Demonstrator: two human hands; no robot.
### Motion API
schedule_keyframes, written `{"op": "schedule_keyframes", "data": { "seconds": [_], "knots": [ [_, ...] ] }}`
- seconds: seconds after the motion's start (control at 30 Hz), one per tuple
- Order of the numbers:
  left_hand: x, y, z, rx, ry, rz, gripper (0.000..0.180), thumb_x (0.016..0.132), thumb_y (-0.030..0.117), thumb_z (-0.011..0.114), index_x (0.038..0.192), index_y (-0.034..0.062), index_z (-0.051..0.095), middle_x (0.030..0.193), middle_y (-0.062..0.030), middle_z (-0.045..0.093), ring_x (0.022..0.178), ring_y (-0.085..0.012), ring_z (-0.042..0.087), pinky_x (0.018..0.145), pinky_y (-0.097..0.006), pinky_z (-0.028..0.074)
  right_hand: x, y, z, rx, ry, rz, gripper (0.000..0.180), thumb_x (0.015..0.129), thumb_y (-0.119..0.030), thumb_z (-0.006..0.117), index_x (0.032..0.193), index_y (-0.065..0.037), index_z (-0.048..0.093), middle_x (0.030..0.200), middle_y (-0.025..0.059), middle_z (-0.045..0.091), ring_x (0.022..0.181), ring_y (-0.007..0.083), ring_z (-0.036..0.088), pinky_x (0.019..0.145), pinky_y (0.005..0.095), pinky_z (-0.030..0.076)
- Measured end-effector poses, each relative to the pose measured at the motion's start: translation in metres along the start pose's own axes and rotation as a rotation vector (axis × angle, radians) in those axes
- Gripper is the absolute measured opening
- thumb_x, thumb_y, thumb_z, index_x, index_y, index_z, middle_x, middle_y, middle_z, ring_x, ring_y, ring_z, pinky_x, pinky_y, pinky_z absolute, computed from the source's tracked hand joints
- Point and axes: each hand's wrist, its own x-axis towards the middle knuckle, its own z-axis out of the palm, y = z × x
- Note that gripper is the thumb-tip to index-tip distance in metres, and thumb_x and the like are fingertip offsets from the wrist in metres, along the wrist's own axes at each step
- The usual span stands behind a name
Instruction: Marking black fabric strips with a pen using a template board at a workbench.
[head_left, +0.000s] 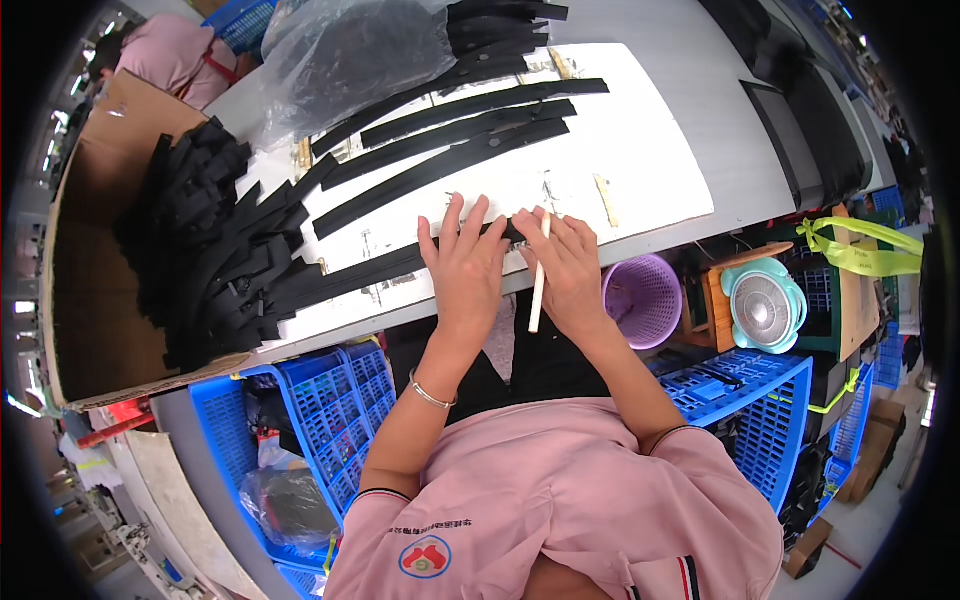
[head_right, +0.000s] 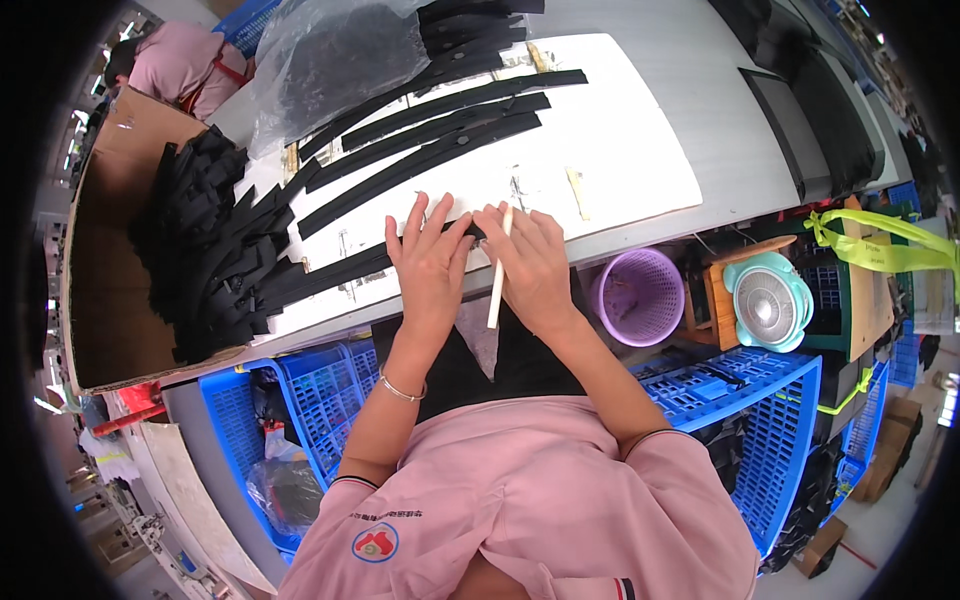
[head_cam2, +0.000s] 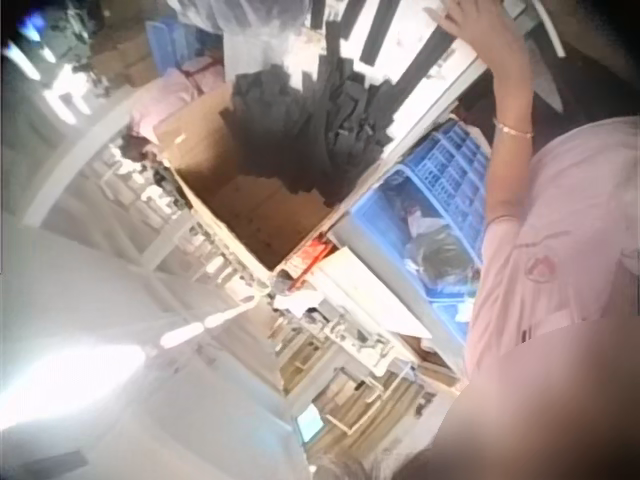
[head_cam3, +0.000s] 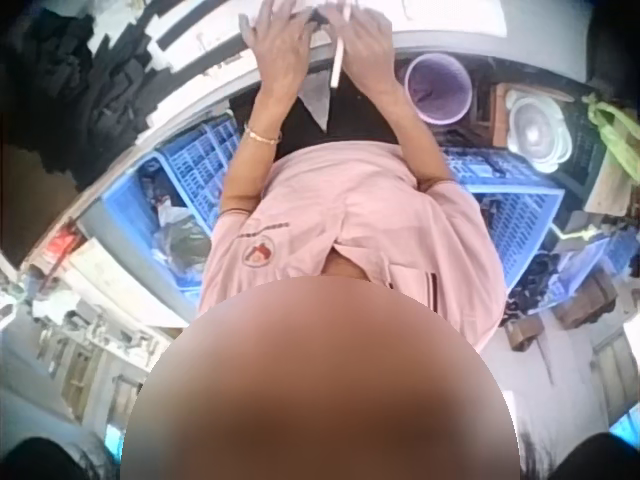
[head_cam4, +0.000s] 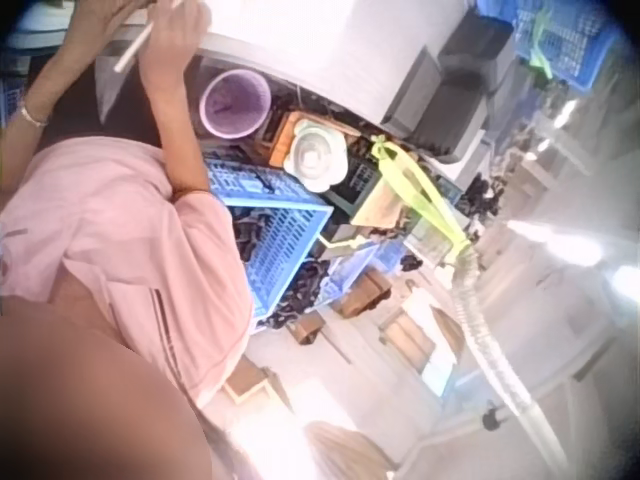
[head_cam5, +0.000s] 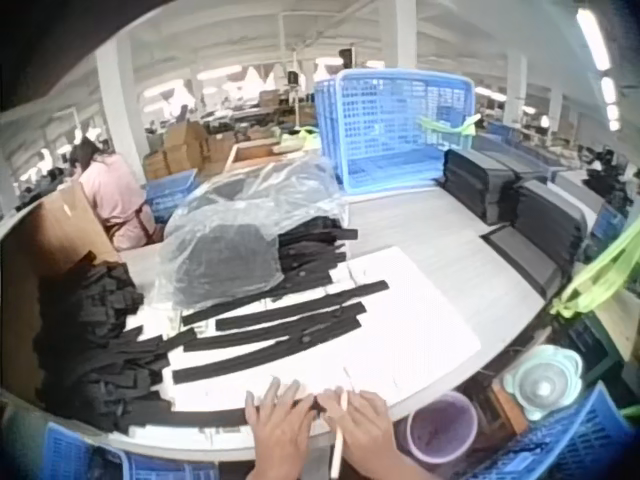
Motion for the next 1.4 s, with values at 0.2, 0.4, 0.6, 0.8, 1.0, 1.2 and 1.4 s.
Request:
{"op": "schedule_keyframes", "data": {
  "seconds": [0.2,0.4,0.6,0.8,1.0,1.2,1.4],
  "knots": [
    [-0.030,-0.012,-0.019,0.096,-0.041,-0.097,0.042,0.099,0.016,0.064,0.139,0.0075,0.062,0.150,-0.0087,0.056,0.148,-0.0330,0.039,0.123,-0.059,0.011,-0.013,0.034,-0.025,-0.253,-0.141,0.073,0.058,0.086,-0.016,0.077,0.139,-0.004,0.058,0.129,0.0084,0.070,0.132,0.0271,0.059,0.116,0.0513,0.034],
    [-0.052,-0.028,-0.045,0.135,-0.056,-0.209,0.049,0.100,0.019,0.062,0.147,0.0047,0.054,0.156,-0.0110,0.049,0.150,-0.0348,0.036,0.122,-0.063,0.002,-0.022,0.065,-0.049,-0.335,-0.187,0.050,0.052,0.089,-0.015,0.074,0.137,-0.005,0.059,0.139,0.0076,0.066,0.136,0.0278,0.055,0.121,0.0503,0.027],
    [-0.070,-0.061,-0.074,0.225,-0.009,-0.378,0.065,0.096,0.030,0.071,0.152,0.0062,0.049,0.160,-0.0130,0.043,0.153,-0.0323,0.031,0.121,-0.065,-0.002,-0.019,0.067,-0.046,-0.295,-0.182,0.076,0.043,0.095,-0.017,0.067,0.136,-0.004,0.062,0.139,0.0088,0.066,0.133,0.0277,0.056,0.119,0.0497,0.031],
    [-0.075,-0.069,-0.075,0.193,0.018,-0.367,0.067,0.093,0.033,0.074,0.151,0.0104,0.051,0.159,-0.0102,0.045,0.153,-0.0326,0.030,0.122,-0.061,-0.001,0.000,0.044,-0.043,-0.349,-0.174,0.142,0.034,0.104,-0.016,0.056,0.134,-0.001,0.063,0.132,0.0128,0.068,0.129,0.0294,0.058,0.117,0.0474,0.034],
    [-0.078,-0.070,-0.075,0.185,0.055,-0.378,0.064,0.092,0.034,0.075,0.148,0.0103,0.055,0.157,-0.0088,0.049,0.152,-0.0323,0.031,0.123,-0.059,0.001,0.048,-0.044,0.005,0.599,-0.226,0.490,0.037,0.108,-0.018,0.047,0.136,0.003,0.059,0.111,0.0174,0.074,0.099,0.0207,0.069,0.092,0.0343,0.053],
    [-0.076,-0.069,-0.073,0.145,0.088,-0.387,0.063,0.091,0.036,0.075,0.147,0.0114,0.057,0.155,-0.0092,0.050,0.150,-0.0321,0.035,0.122,-0.059,0.004,0.082,-0.093,0.071,0.921,-0.382,0.644,0.018,0.102,-0.011,0.061,0.107,0.002,0.073,0.093,0.0082,0.072,0.080,0.0136,0.067,0.070,0.0268,0.052],
    [-0.079,-0.069,-0.072,0.116,0.117,-0.406,0.061,0.091,0.033,0.076,0.146,0.0131,0.058,0.155,-0.0086,0.050,0.151,-0.0307,0.034,0.123,-0.055,0.003,0.070,-0.092,0.097,0.780,-0.445,0.496,0.020,0.103,-0.015,0.061,0.105,0.002,0.071,0.092,0.0088,0.072,0.077,0.0125,0.067,0.068,0.0259,0.051]
  ]
}}
